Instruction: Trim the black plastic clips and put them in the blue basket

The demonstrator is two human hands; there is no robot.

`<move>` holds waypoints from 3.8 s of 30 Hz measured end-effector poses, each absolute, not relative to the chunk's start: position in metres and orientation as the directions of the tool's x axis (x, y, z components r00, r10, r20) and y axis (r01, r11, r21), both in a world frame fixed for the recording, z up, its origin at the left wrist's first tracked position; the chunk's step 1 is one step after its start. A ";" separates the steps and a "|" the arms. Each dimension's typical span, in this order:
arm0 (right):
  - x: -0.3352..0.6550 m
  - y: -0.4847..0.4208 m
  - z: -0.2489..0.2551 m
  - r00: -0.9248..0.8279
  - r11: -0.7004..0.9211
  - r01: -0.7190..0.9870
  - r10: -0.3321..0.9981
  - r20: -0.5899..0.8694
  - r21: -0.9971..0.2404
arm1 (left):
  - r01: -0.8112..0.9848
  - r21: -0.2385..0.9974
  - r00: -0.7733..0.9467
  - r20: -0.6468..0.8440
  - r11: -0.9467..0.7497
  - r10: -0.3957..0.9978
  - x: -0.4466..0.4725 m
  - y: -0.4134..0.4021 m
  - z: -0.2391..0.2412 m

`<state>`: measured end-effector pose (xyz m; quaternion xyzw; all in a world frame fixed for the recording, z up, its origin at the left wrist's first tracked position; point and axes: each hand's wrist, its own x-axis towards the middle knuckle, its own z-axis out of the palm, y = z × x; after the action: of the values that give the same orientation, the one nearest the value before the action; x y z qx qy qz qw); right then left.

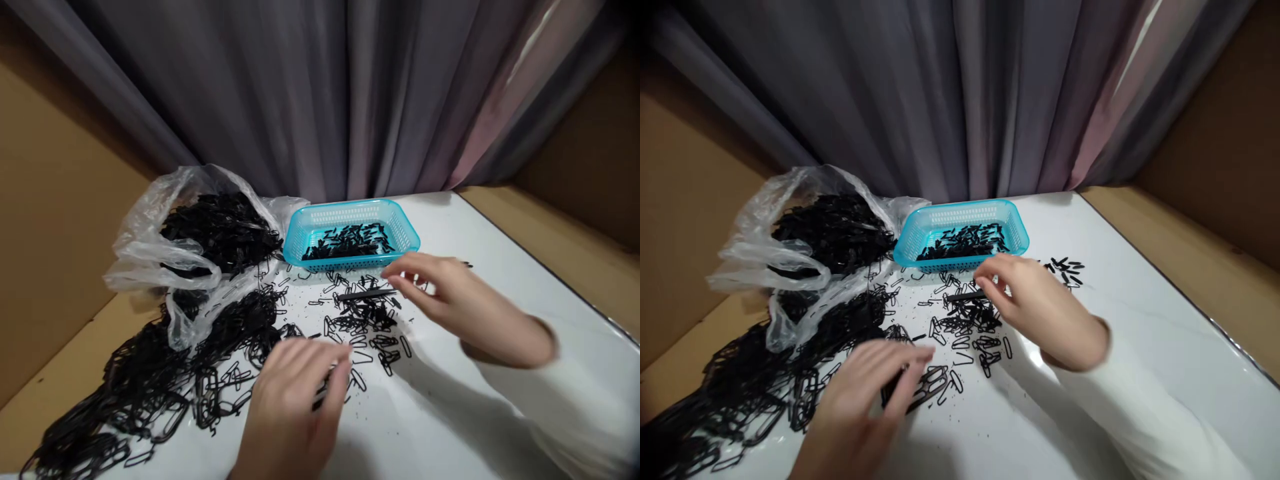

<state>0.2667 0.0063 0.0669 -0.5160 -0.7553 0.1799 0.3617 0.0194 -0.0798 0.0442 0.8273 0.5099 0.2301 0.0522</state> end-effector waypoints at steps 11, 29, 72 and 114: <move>0.239 0.034 -0.006 -0.475 0.499 0.834 0.866 0.153 -0.234 | 0.883 0.227 0.316 0.361 -0.411 0.878 0.059 0.046 0.033; 0.259 0.028 -0.019 -0.262 0.484 0.507 0.875 0.407 -0.714 | 0.804 0.333 0.499 0.073 -0.492 0.864 0.035 0.035 0.002; 0.238 -0.006 -0.015 0.004 0.581 0.230 0.802 0.598 -0.781 | 0.491 0.860 0.160 0.066 -0.137 0.985 0.052 0.005 0.006; 0.239 -0.013 -0.020 -0.279 0.808 0.414 0.551 0.786 -0.419 | 0.684 0.711 0.087 0.143 -0.164 0.986 0.057 -0.002 0.013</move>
<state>0.2390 -0.0127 -0.0198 -0.3028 -0.7971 0.0658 0.5183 0.0568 -0.0023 0.0133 0.6962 0.5995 0.3117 0.2424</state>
